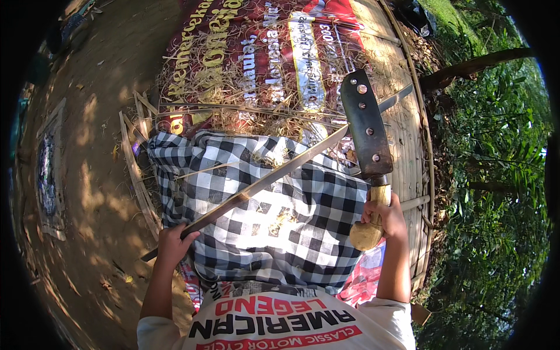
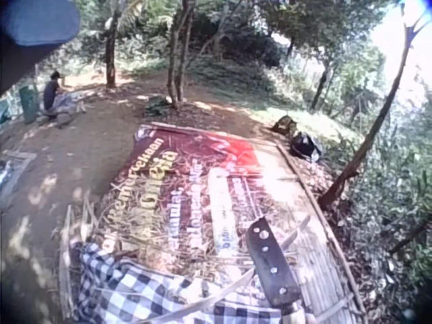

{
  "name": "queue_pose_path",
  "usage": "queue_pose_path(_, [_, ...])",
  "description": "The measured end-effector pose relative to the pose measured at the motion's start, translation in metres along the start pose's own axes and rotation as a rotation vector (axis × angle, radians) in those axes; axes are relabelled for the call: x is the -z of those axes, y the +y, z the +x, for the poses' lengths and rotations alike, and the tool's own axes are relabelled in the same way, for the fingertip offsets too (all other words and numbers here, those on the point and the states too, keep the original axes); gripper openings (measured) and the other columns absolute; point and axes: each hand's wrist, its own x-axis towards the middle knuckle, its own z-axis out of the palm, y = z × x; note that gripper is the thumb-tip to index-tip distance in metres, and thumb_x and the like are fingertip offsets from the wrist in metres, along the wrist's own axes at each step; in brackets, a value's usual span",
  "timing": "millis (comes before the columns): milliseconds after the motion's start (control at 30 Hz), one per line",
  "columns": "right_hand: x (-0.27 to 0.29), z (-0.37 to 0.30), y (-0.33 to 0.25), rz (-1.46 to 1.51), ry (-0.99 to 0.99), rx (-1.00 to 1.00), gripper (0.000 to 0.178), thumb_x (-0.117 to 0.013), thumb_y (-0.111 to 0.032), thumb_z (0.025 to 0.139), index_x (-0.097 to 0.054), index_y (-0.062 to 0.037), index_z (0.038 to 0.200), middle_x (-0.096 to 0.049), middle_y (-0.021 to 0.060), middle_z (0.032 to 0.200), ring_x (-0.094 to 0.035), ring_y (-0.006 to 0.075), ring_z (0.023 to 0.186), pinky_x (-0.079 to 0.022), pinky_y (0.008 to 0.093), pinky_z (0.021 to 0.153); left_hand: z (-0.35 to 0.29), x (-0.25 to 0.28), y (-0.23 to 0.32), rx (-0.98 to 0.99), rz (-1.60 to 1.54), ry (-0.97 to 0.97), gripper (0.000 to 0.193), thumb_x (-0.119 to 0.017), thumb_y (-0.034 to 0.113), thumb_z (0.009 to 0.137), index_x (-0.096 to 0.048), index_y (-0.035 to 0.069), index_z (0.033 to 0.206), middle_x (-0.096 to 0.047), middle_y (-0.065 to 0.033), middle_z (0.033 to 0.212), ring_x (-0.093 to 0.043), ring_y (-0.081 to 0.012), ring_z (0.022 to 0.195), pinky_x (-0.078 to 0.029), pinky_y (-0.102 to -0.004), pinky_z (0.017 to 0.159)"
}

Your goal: The person uses a large knife to shave thin strips of wood from a long piece of bamboo or wood branch.

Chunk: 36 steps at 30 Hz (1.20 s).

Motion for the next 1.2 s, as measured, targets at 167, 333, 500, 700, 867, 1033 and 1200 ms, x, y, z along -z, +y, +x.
queue_pose_path(167, [0.002,0.004,-0.010,0.228,0.039,0.051,0.017,-0.056,0.004,0.071,-0.053,0.0036,0.088,-0.052,0.0096,0.064,-0.054,0.0212,0.051,-0.048,0.0362,0.052,-0.001,-0.010,-0.008,-0.015,-0.005,0.031,0.041,-0.072,0.040,0.079,-0.059,0.002,0.076,-0.054,-0.0164,0.055,-0.058,-0.0364,0.053,-0.044,-0.0400,0.049])
queue_pose_path(333, [-0.009,0.001,0.027,-0.019,-0.020,-0.081,0.015,-0.060,0.004,0.072,-0.053,0.0039,0.086,-0.056,0.0114,0.064,-0.057,0.0220,0.051,-0.048,0.0356,0.052,-0.005,-0.005,-0.009,-0.021,0.071,0.033,0.041,-0.072,0.041,0.080,-0.060,0.002,0.076,-0.054,-0.0153,0.054,-0.058,-0.0353,0.052,-0.044,-0.0399,0.048])
queue_pose_path(500, [0.014,-0.001,0.003,-0.042,0.019,-0.048,0.014,-0.058,0.003,0.071,-0.054,0.0037,0.085,-0.054,0.0105,0.063,-0.055,0.0204,0.050,-0.048,0.0350,0.052,-0.004,-0.003,-0.006,-0.044,0.074,0.040,0.041,-0.072,0.042,0.079,-0.060,0.003,0.076,-0.053,-0.0133,0.051,-0.058,-0.0342,0.050,-0.044,-0.0395,0.048])
queue_pose_path(700, [-0.001,-0.002,0.004,0.070,-0.017,-0.077,0.019,-0.060,0.004,0.071,-0.053,0.0047,0.089,-0.054,0.0107,0.065,-0.055,0.0200,0.051,-0.049,0.0357,0.053,-0.004,-0.012,-0.021,-0.075,0.087,0.071,0.042,-0.072,0.043,0.079,-0.060,0.003,0.076,-0.054,-0.0125,0.052,-0.058,-0.0338,0.050,-0.044,-0.0388,0.047])
queue_pose_path(867, [-0.014,-0.010,0.032,-0.129,-0.299,-0.151,0.023,-0.065,0.001,0.069,-0.054,0.0069,0.089,-0.057,0.0107,0.065,-0.060,0.0209,0.053,-0.050,0.0321,0.052,-0.001,-0.011,-0.019,-0.071,0.059,0.062,0.042,-0.073,0.043,0.078,-0.059,0.003,0.075,-0.055,-0.0132,0.054,-0.058,-0.0346,0.051,-0.044,-0.0391,0.047])
queue_pose_path(1033, [-0.012,0.000,-0.012,-0.072,-0.058,-0.033,0.020,-0.059,0.006,0.067,-0.053,0.0064,0.086,-0.055,0.0120,0.064,-0.055,0.0222,0.049,-0.048,0.0347,0.050,-0.007,-0.017,-0.026,-0.072,0.047,0.083,0.042,-0.074,0.042,0.077,-0.059,0.003,0.077,-0.057,-0.0130,0.055,-0.058,-0.0345,0.051,-0.044,-0.0389,0.048])
queue_pose_path(1200, [-0.017,0.001,0.005,0.010,-0.072,-0.083,0.017,-0.058,0.006,0.072,-0.054,0.0059,0.089,-0.056,0.0121,0.064,-0.057,0.0223,0.051,-0.050,0.0355,0.054,-0.002,-0.015,-0.028,-0.115,0.097,0.108,0.042,-0.074,0.043,0.076,-0.061,0.004,0.078,-0.056,-0.0126,0.053,-0.058,-0.0334,0.049,-0.045,-0.0386,0.047])
